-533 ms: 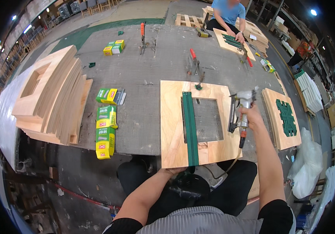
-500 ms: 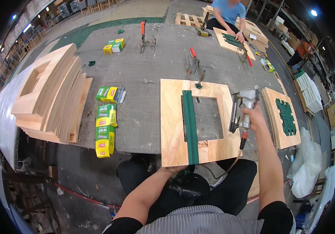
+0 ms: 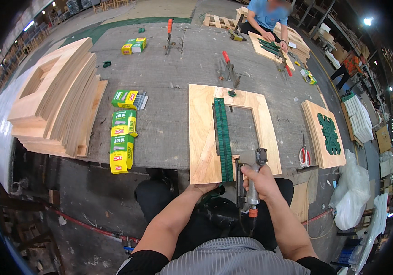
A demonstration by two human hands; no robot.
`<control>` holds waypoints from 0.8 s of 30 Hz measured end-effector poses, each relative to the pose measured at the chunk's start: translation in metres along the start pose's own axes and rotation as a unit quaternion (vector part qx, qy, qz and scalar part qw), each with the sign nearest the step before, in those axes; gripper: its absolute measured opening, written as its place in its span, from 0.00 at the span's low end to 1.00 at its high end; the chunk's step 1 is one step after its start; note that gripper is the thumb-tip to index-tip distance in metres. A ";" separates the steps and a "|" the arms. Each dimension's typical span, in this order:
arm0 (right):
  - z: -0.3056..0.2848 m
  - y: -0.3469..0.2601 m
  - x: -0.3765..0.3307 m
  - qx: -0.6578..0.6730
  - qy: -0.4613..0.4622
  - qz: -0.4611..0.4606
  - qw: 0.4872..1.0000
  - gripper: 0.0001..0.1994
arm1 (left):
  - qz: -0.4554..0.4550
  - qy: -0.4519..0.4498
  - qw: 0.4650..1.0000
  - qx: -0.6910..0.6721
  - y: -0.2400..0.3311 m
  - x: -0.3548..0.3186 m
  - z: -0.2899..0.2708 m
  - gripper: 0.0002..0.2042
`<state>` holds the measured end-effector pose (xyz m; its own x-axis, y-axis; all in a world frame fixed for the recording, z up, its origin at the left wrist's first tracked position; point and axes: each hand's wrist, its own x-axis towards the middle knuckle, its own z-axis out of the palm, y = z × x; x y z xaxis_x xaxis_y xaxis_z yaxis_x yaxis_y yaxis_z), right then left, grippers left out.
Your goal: The person assembles green plastic strips onto a wooden board using a nail gun. They position each strip, secure it with the tool, and repeat the process to form a grid pattern.
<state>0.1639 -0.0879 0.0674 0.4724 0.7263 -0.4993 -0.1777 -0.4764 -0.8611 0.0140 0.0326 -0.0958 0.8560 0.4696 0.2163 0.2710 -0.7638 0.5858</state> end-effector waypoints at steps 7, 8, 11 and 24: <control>0.023 0.007 0.002 -0.040 -0.015 -0.026 0.999 0.11 | -0.016 0.102 0.909 -0.404 -0.011 -0.005 0.027 0.24; 0.025 0.007 0.003 -0.047 -0.015 -0.027 0.998 0.11 | -0.035 0.100 0.862 -0.496 -0.013 -0.004 0.031 0.24; 0.029 0.007 0.001 -0.059 -0.009 -0.023 0.998 0.10 | -0.100 0.071 0.768 -0.629 -0.017 -0.005 0.037 0.23; 0.031 0.019 -0.003 -0.077 0.024 -0.018 0.997 0.10 | -0.172 -0.048 -0.110 -0.978 -0.026 -0.009 0.051 0.24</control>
<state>0.1327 -0.0835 0.0497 0.5170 0.7214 -0.4607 -0.0281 -0.5237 -0.8515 0.0223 0.0255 -0.1529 0.9807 0.1938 0.0248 -0.1127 0.6649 -0.7384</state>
